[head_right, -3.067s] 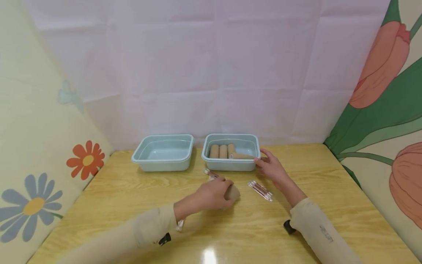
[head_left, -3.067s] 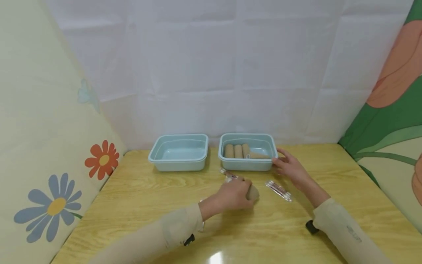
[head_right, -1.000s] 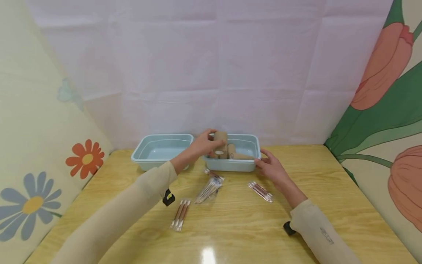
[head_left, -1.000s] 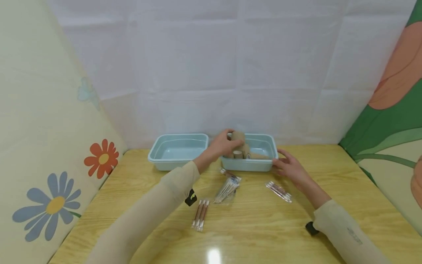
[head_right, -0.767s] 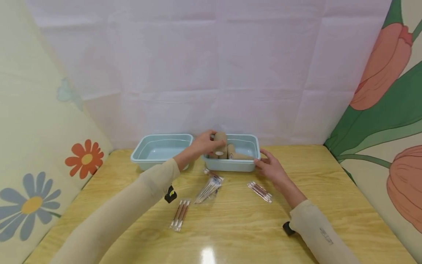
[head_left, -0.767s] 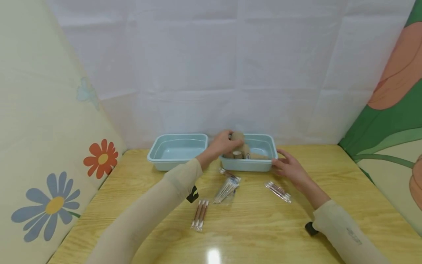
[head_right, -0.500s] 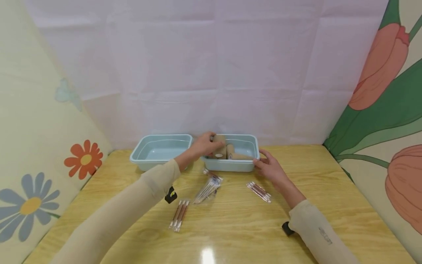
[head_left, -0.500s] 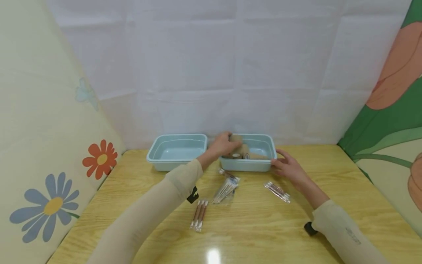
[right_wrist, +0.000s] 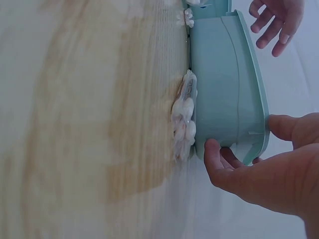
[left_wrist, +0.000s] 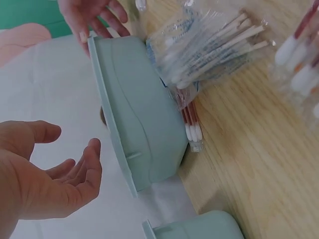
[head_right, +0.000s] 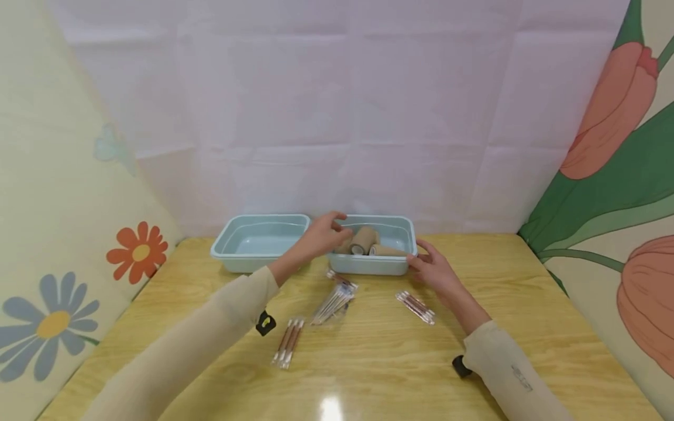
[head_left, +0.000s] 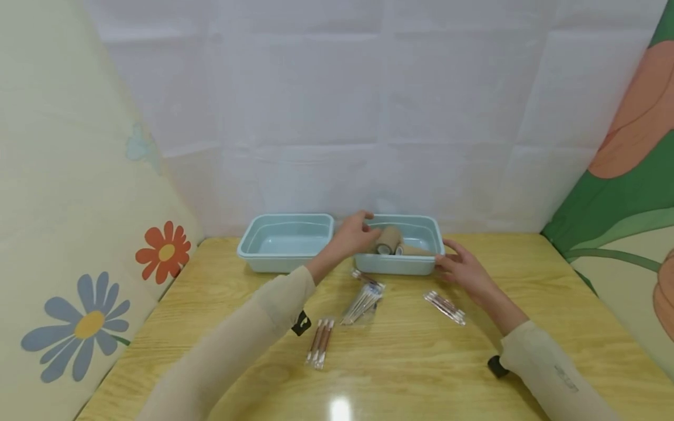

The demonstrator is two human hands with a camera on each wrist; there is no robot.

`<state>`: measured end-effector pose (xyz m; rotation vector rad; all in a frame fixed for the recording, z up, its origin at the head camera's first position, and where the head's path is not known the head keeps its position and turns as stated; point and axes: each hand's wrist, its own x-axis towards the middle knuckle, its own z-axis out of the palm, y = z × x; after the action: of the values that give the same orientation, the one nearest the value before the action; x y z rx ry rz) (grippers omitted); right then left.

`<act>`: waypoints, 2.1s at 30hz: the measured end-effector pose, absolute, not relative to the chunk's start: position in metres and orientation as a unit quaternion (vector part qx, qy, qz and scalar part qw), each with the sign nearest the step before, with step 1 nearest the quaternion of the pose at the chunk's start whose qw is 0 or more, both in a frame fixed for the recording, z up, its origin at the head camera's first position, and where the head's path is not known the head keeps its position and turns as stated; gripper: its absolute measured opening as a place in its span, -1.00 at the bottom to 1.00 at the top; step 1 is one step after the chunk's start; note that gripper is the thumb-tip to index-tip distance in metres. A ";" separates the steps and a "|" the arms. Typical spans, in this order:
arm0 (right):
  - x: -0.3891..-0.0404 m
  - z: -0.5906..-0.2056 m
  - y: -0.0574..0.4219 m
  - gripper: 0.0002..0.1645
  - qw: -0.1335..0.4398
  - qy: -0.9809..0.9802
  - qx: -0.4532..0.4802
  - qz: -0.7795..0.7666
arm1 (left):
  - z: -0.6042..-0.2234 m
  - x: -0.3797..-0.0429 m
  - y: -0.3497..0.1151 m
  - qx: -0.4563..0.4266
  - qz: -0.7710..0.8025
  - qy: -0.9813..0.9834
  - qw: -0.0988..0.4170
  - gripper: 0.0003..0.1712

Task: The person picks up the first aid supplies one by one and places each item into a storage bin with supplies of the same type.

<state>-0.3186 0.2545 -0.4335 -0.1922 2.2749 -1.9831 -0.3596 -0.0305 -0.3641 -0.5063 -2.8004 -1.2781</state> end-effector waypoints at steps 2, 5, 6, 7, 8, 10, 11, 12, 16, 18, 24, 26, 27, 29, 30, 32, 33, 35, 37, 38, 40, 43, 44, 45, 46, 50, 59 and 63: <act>-0.318 -0.434 0.256 -0.19 0.058 0.751 -0.062 -0.655 | -0.364 -0.353 -0.032 -0.177 -0.413 -0.893 0.019 -0.41; -0.318 -0.434 0.260 -0.18 0.056 0.752 -0.061 -0.654 | -0.366 -0.342 -0.033 -0.205 -0.405 -0.891 0.034 -0.47; -0.318 -0.434 0.261 -0.18 0.056 0.752 -0.060 -0.654 | -0.366 -0.338 -0.033 -0.215 -0.401 -0.890 0.039 -0.49; -0.318 -0.434 0.262 -0.18 0.056 0.752 -0.060 -0.654 | -0.367 -0.334 -0.034 -0.224 -0.397 -0.889 0.043 -0.50; -0.318 -0.434 0.263 -0.18 0.056 0.752 -0.060 -0.654 | -0.368 -0.330 -0.034 -0.233 -0.394 -0.888 0.048 -0.51; -0.317 -0.435 0.264 -0.18 0.058 0.751 -0.059 -0.655 | -0.371 -0.323 -0.036 -0.247 -0.390 -0.886 0.055 -0.53; -0.317 -0.435 0.264 -0.17 0.059 0.751 -0.059 -0.656 | -0.373 -0.319 -0.038 -0.252 -0.388 -0.885 0.059 -0.55; -0.317 -0.435 0.264 -0.17 0.060 0.751 -0.058 -0.655 | -0.374 -0.315 -0.040 -0.253 -0.386 -0.885 0.062 -0.55; -0.316 -0.435 0.264 -0.16 0.062 0.754 -0.060 -0.651 | -0.381 -0.300 -0.048 -0.255 -0.376 -0.888 0.075 -0.54; -0.316 -0.436 0.265 -0.14 0.064 0.758 -0.060 -0.646 | -0.383 -0.293 -0.052 -0.254 -0.377 -0.887 0.079 -0.52; -0.315 -0.437 0.271 -0.12 0.067 0.777 -0.068 -0.622 | -0.385 -0.281 -0.066 -0.233 -0.394 -0.883 0.106 -0.54; -0.314 -0.435 0.272 -0.14 0.062 0.781 -0.074 -0.616 | -0.384 -0.281 -0.072 -0.225 -0.400 -0.881 0.117 -0.54; -0.314 -0.434 0.272 -0.15 0.062 0.783 -0.077 -0.614 | -0.385 -0.281 -0.076 -0.219 -0.402 -0.881 0.120 -0.55; -0.313 -0.433 0.272 -0.17 0.061 0.785 -0.085 -0.610 | -0.386 -0.281 -0.083 -0.208 -0.408 -0.880 0.128 -0.54; -0.312 -0.432 0.272 -0.18 0.062 0.786 -0.088 -0.609 | -0.387 -0.282 -0.087 -0.204 -0.409 -0.879 0.133 -0.55; -0.310 -0.432 0.272 -0.20 0.065 0.789 -0.093 -0.604 | -0.393 -0.283 -0.095 -0.200 -0.407 -0.879 0.143 -0.57; -0.309 -0.432 0.272 -0.20 0.065 0.791 -0.094 -0.601 | -0.395 -0.285 -0.098 -0.199 -0.406 -0.880 0.148 -0.58; -0.306 -0.430 0.272 -0.22 0.066 0.801 -0.095 -0.588 | -0.398 -0.288 -0.105 -0.198 -0.398 -0.881 0.158 -0.59; -0.302 -0.427 0.272 -0.24 0.066 0.816 -0.096 -0.566 | -0.399 -0.291 -0.110 -0.197 -0.391 -0.884 0.167 -0.58; -0.300 -0.425 0.273 -0.24 0.067 0.827 -0.097 -0.550 | -0.398 -0.292 -0.112 -0.196 -0.387 -0.884 0.171 -0.57; -0.295 -0.421 0.274 -0.26 0.070 0.846 -0.099 -0.519 | -0.398 -0.293 -0.118 -0.190 -0.384 -0.887 0.171 -0.56; -0.289 -0.418 0.276 -0.27 0.076 0.868 -0.103 -0.480 | -0.399 -0.293 -0.127 -0.189 -0.379 -0.888 0.178 -0.56; -0.287 -0.416 0.278 -0.28 0.079 0.874 -0.104 -0.468 | -0.400 -0.293 -0.129 -0.190 -0.378 -0.888 0.181 -0.57; -0.285 -0.415 0.280 -0.29 0.082 0.879 -0.107 -0.457 | -0.400 -0.293 -0.132 -0.191 -0.379 -0.886 0.186 -0.58; -0.283 -0.415 0.280 -0.30 0.084 0.886 -0.109 -0.443 | -0.400 -0.294 -0.135 -0.195 -0.377 -0.885 0.191 -0.59; -0.277 -0.413 0.278 -0.36 0.088 0.914 -0.125 -0.376 | -0.397 -0.295 -0.149 -0.205 -0.371 -0.883 0.202 -0.62; -0.272 -0.419 0.259 -0.41 0.102 0.924 -0.182 -0.321 | -0.399 -0.307 -0.180 -0.193 -0.304 -0.908 0.213 -0.67; -0.269 -0.419 0.252 -0.35 0.118 0.933 -0.173 -0.293 | -0.400 -0.311 -0.196 -0.185 -0.285 -0.917 0.209 -0.66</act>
<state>-0.2693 0.2525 -0.4185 -0.5063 2.7296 -0.8566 -0.3108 -0.1963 -0.3997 -0.5150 -2.5510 -0.7930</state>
